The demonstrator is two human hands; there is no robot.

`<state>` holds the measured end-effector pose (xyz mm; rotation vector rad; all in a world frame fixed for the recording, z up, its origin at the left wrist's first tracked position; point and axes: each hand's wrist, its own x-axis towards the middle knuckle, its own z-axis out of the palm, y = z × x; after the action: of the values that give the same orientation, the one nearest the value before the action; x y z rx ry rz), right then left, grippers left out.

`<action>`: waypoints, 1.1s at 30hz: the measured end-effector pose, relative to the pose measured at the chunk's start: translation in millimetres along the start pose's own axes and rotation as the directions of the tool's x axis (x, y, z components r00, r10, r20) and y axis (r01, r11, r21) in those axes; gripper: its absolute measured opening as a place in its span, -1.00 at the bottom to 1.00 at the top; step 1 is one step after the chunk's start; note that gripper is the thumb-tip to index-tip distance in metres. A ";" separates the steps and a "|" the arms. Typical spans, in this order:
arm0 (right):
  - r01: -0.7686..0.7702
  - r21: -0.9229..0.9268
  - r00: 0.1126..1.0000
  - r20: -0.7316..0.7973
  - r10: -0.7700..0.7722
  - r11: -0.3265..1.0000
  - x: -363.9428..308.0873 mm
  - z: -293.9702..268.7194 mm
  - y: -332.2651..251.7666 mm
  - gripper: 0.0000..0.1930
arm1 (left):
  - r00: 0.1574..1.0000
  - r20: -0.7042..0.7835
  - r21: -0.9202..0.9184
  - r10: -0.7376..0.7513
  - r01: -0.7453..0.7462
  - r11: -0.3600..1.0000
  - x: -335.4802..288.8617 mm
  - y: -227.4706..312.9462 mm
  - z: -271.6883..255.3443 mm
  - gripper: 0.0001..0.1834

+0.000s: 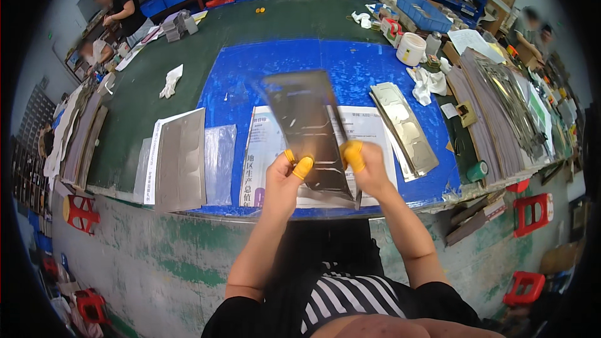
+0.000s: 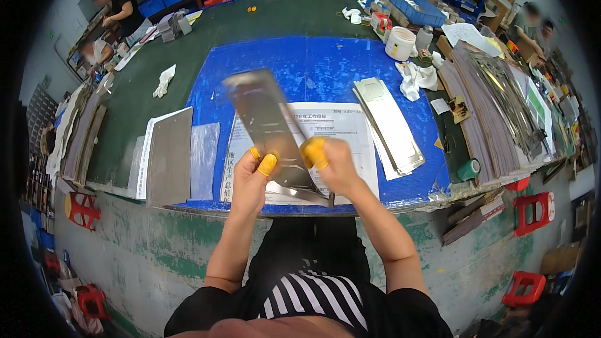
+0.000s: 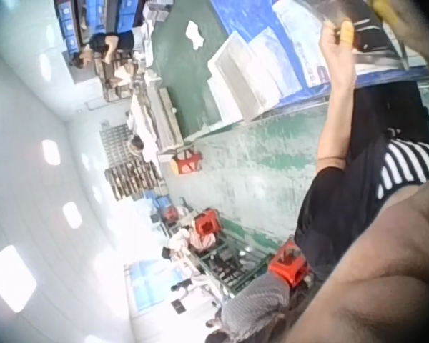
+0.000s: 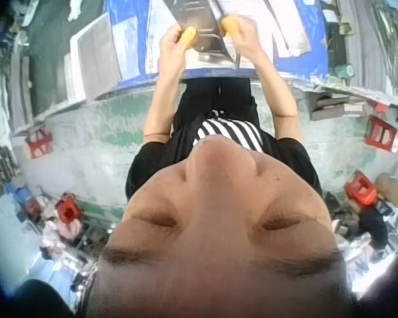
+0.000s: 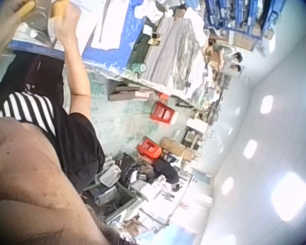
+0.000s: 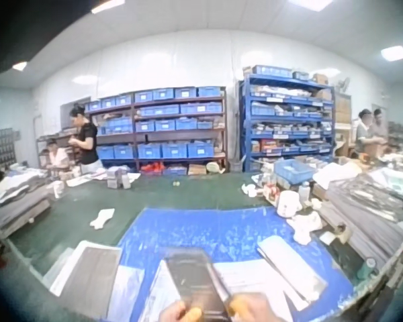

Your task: The recorder is sorting and inspecting thin metal sheets at a fabrication floor workstation, removing cutout scraps and stacking finished pieces.

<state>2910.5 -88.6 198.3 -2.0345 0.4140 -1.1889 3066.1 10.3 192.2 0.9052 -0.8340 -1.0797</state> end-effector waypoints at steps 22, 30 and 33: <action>-0.270 0.691 0.937 0.027 0.349 0.670 31.7 -29.9 -14.4 -0.63 | 0.777 -0.377 0.226 0.504 -0.451 0.864 -5.8 20.0 -2.5 -0.91; -0.077 0.845 0.874 -0.198 0.443 0.529 44.5 -33.9 -13.2 -0.62 | 0.674 -0.256 -0.077 0.693 -0.728 0.681 -1.1 28.5 -17.0 -0.75; -0.241 0.823 0.888 -0.028 0.460 0.515 43.0 -36.4 -26.7 -0.59 | 0.852 -0.129 -0.688 0.508 -0.445 0.573 1.2 29.4 -43.9 -0.73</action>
<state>2899.7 -111.6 255.3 -0.9389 0.2995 -1.0797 3116.3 23.8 201.6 -0.0393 -0.5970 -0.8349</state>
